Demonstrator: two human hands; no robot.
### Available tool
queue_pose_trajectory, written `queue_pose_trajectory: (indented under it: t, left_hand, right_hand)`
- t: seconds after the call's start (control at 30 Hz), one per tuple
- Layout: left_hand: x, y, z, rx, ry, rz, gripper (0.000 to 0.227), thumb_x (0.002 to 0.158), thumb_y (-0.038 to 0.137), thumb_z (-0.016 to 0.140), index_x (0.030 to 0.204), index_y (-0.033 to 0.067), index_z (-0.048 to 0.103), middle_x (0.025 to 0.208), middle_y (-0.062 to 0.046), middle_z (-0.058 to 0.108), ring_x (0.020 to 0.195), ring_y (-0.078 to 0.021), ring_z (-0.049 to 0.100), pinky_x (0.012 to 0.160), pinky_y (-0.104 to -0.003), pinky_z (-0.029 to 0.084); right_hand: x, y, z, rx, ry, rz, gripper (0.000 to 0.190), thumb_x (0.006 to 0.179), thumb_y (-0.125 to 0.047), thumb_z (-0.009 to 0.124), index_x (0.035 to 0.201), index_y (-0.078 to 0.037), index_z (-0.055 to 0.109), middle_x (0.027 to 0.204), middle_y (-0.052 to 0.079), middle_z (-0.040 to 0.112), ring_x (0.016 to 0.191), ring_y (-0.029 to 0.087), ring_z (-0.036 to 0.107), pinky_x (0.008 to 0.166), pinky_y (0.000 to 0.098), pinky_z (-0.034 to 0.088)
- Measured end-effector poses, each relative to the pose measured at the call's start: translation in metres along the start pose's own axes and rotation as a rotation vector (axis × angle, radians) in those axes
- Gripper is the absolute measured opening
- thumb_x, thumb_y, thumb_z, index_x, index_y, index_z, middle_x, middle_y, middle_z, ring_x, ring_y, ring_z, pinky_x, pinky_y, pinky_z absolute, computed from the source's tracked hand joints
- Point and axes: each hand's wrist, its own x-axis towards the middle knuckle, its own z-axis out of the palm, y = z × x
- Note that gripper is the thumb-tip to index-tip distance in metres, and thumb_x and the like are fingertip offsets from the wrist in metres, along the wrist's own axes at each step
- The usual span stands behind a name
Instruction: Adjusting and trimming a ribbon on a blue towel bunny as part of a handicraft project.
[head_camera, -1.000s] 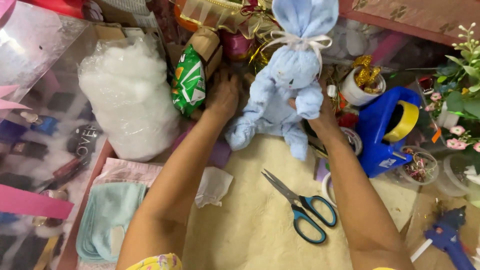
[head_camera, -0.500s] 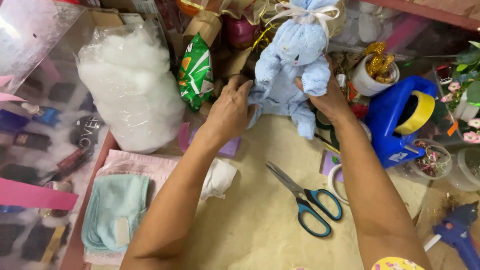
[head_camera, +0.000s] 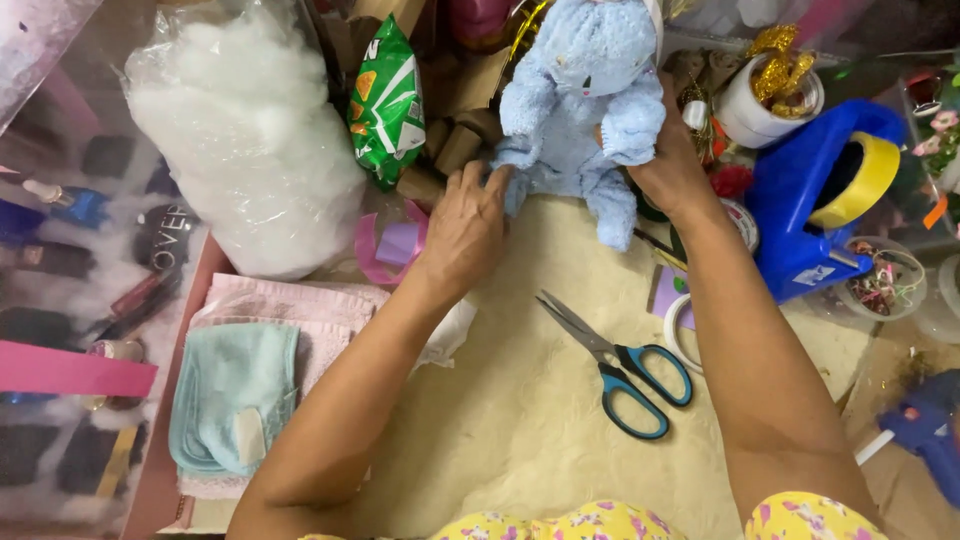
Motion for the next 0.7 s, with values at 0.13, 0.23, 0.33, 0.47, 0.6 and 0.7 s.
queue_pose_trajectory:
  t: [0.13, 0.23, 0.33, 0.47, 0.6, 0.7]
  left_hand:
    - [0.000, 0.006, -0.012, -0.019, -0.089, -0.072, 0.062, 0.082, 0.011, 0.077, 0.140, 0.0083, 0.056, 0.123, -0.019, 0.053, 0.108, -0.0406, 0.061, 0.085, -0.047, 0.059]
    - [-0.011, 0.014, -0.022, -0.063, -0.137, -0.068, 0.060, 0.081, 0.007, 0.076, 0.138, 0.0077, 0.057, 0.117, -0.017, 0.053, 0.105, -0.0412, 0.062, 0.086, -0.047, 0.058]
    - [-0.018, 0.016, -0.025, -0.025, -0.190, -0.055, 0.062, 0.079, 0.010, 0.079, 0.137, 0.0105, 0.057, 0.115, -0.015, 0.053, 0.102, -0.0389, 0.064, 0.083, -0.045, 0.058]
    - [-0.033, 0.023, -0.036, 0.034, -0.272, -0.049, 0.059, 0.079, 0.014, 0.079, 0.134, 0.0112, 0.060, 0.109, -0.013, 0.054, 0.096, -0.0359, 0.067, 0.078, -0.043, 0.059]
    - [-0.038, 0.022, -0.048, 0.010, -0.307, -0.045, 0.061, 0.080, 0.023, 0.080, 0.137, 0.0132, 0.059, 0.117, -0.015, 0.055, 0.106, -0.0387, 0.066, 0.085, -0.047, 0.058]
    - [-0.036, 0.025, -0.056, -0.040, -0.256, -0.072, 0.062, 0.084, 0.026, 0.078, 0.140, 0.0144, 0.056, 0.123, -0.017, 0.056, 0.109, -0.0421, 0.065, 0.089, -0.050, 0.057]
  right_hand:
    - [0.001, -0.004, -0.001, -0.022, -0.007, -0.021, 0.075, 0.094, -0.041, 0.070, 0.151, -0.012, 0.031, 0.151, 0.016, 0.050, 0.141, 0.033, 0.047, 0.111, 0.0471, 0.039]
    - [-0.003, 0.004, -0.002, -0.036, -0.030, -0.012, 0.075, 0.095, -0.041, 0.070, 0.151, -0.011, 0.030, 0.152, 0.017, 0.050, 0.141, 0.034, 0.047, 0.112, 0.0475, 0.038]
    - [-0.014, 0.014, -0.008, -0.044, -0.055, -0.011, 0.076, 0.095, -0.040, 0.070, 0.152, -0.010, 0.029, 0.152, 0.018, 0.049, 0.142, 0.035, 0.046, 0.113, 0.0479, 0.038]
    - [-0.032, 0.027, -0.010, -0.045, -0.091, -0.007, 0.077, 0.096, -0.039, 0.069, 0.153, -0.009, 0.027, 0.154, 0.020, 0.048, 0.143, 0.036, 0.045, 0.114, 0.0485, 0.037]
    - [-0.039, 0.022, -0.010, -0.058, -0.093, -0.011, 0.077, 0.097, -0.038, 0.069, 0.153, -0.008, 0.026, 0.154, 0.021, 0.047, 0.144, 0.037, 0.044, 0.115, 0.0489, 0.036]
    - [-0.038, 0.014, -0.009, -0.077, -0.087, -0.033, 0.078, 0.098, -0.037, 0.068, 0.154, -0.007, 0.025, 0.155, 0.022, 0.046, 0.145, 0.038, 0.044, 0.115, 0.0493, 0.036]
